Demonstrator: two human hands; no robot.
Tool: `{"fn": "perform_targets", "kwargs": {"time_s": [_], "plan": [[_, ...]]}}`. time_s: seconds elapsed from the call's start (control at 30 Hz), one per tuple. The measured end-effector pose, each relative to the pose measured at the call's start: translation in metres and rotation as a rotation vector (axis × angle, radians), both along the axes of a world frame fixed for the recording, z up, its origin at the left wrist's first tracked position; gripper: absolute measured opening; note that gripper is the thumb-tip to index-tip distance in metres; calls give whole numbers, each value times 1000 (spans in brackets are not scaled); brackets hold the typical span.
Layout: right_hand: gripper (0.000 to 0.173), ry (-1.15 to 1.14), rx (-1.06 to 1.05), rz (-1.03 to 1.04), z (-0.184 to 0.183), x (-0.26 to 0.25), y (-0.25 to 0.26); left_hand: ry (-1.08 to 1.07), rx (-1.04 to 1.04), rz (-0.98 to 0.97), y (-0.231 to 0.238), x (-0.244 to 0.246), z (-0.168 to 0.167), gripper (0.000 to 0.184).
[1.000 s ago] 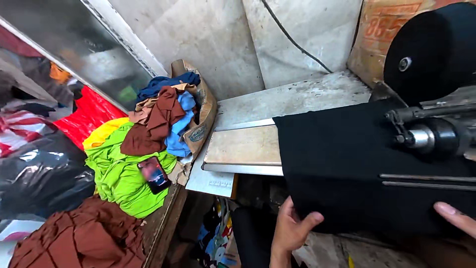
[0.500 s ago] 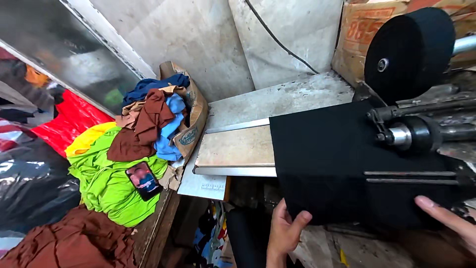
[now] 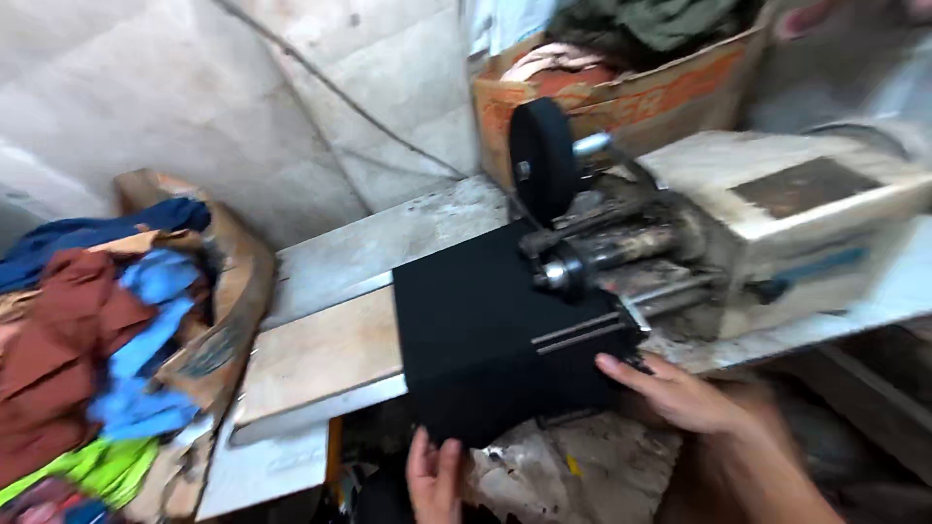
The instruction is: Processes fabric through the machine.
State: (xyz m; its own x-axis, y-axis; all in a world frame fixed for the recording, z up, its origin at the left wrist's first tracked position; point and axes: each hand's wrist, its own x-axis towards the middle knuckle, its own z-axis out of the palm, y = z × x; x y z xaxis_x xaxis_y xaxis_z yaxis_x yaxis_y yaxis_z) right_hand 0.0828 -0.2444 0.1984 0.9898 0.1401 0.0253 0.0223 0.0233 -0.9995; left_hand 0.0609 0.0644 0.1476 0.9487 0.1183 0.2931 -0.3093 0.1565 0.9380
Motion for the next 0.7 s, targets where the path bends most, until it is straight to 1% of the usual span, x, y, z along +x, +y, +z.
{"fn": "perform_targets", "kwargs": {"time_s": [0.1,0.17,0.27,0.4,0.57,0.7], "plan": [[35,-8,-18,51,-1,2,-4,-18,24,-20,6,1,-3,26],[36,1,-34,69,0,4,-5,-19,-5,-54,6,0,-2,26],[38,2,-30,96,-1,4,-6,-18,-12,-61,9,1,-3,20],[40,2,-36,107,-3,5,-7,-6,-20,-109,9,-1,-1,25],[39,-4,-1,107,-4,5,-6,-5,-28,-165,6,-4,-3,23],[38,-14,8,113,-6,6,-5,-5,-15,-153,6,-3,-2,27]]}}
